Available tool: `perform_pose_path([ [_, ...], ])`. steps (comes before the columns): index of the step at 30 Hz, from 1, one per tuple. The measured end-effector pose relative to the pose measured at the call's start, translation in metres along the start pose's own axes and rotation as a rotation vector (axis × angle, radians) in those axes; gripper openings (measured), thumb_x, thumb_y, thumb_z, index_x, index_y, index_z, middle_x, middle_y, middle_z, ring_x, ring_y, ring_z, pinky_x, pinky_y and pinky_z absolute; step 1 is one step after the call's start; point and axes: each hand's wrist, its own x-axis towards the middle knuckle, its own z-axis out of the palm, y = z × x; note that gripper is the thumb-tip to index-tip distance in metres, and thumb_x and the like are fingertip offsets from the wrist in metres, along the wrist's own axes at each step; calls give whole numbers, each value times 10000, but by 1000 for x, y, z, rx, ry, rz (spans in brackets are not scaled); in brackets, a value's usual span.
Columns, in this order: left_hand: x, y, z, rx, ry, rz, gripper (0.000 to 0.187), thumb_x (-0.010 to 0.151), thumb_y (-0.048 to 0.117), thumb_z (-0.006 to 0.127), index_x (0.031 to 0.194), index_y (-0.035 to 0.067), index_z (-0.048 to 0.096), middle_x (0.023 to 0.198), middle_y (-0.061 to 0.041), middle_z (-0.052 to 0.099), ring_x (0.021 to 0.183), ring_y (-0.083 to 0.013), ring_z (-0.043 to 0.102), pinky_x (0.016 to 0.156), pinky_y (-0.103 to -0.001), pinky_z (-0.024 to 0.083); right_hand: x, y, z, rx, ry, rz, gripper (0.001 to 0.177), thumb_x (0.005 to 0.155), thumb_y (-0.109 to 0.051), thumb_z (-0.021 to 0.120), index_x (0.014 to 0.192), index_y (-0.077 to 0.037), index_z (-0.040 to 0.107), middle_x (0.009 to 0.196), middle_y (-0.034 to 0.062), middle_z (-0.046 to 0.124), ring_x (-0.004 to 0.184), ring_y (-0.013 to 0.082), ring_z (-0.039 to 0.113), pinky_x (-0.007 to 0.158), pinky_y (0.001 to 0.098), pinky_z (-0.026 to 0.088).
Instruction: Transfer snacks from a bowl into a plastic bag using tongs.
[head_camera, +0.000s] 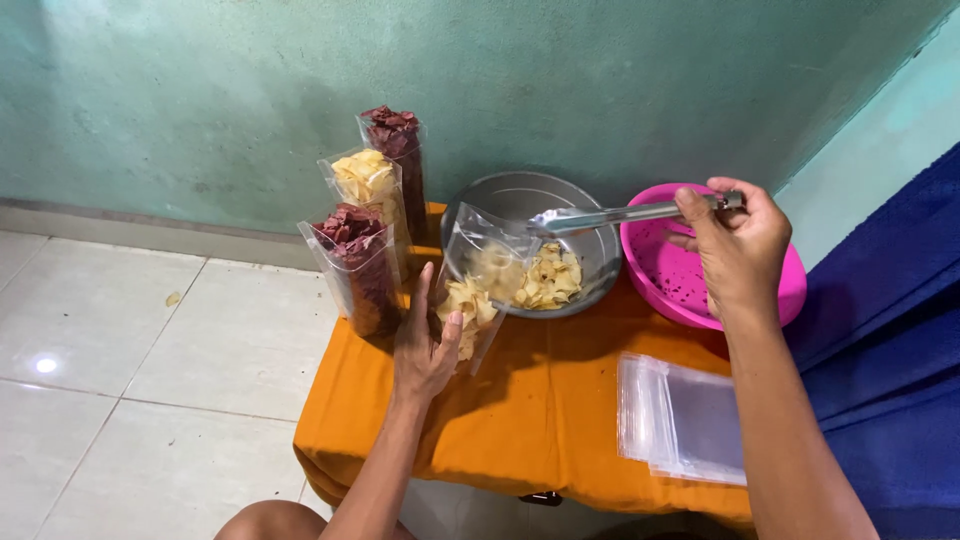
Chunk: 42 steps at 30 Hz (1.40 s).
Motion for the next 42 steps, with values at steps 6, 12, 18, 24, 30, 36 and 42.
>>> perform_pose_path([
  [6,1,9,-4,-32,-20,-107,688,981,460,430,1574,141,287,1634,-87,355,1487,-265,390,1181,-414,335,4,2,-3,-24,48,33,351,944,-150,819,1203,-55,603,919,61,655,784,103,706,646,279,704],
  [12,4,6,-5,-33,0,-56,720,961,460,485,1592,152,325,1542,-229,453,1368,-415,470,1138,-511,371,-4,45,-2,-153,-172,-98,518,933,-115,863,1293,77,545,1004,245,673,800,253,720,668,362,648],
  [18,3,5,-4,-23,2,-53,719,961,465,481,1593,159,325,1554,-213,446,1378,-399,466,1138,-495,371,-4,74,5,-77,-189,-23,511,927,-122,854,1280,73,540,1007,257,687,797,259,740,671,358,670],
  [24,3,5,-5,-38,-2,-54,715,967,461,495,1591,156,327,1552,-218,441,1379,-413,455,1145,-502,362,2,73,-4,-14,-96,-8,478,937,-107,862,1261,59,553,970,214,644,781,276,727,654,424,692],
  [30,4,9,-5,-38,-10,-90,725,960,484,480,1598,181,315,1552,-204,448,1376,-400,464,1146,-501,367,17,23,-17,92,60,-23,412,1016,-209,821,1276,-51,544,1042,87,616,879,186,760,728,323,737],
  [36,4,13,-7,-23,-20,-113,733,956,495,471,1602,187,311,1539,-215,459,1369,-410,469,1141,-511,373,12,-22,15,198,35,-68,399,972,-142,858,1251,-84,578,999,70,660,856,184,773,645,356,738],
  [42,2,10,-9,-40,-26,-105,741,947,491,495,1596,174,329,1549,-207,454,1384,-401,458,1140,-496,376,16,1,26,141,-26,-105,442,946,-188,884,1249,-74,583,997,71,708,827,145,741,679,344,720],
])
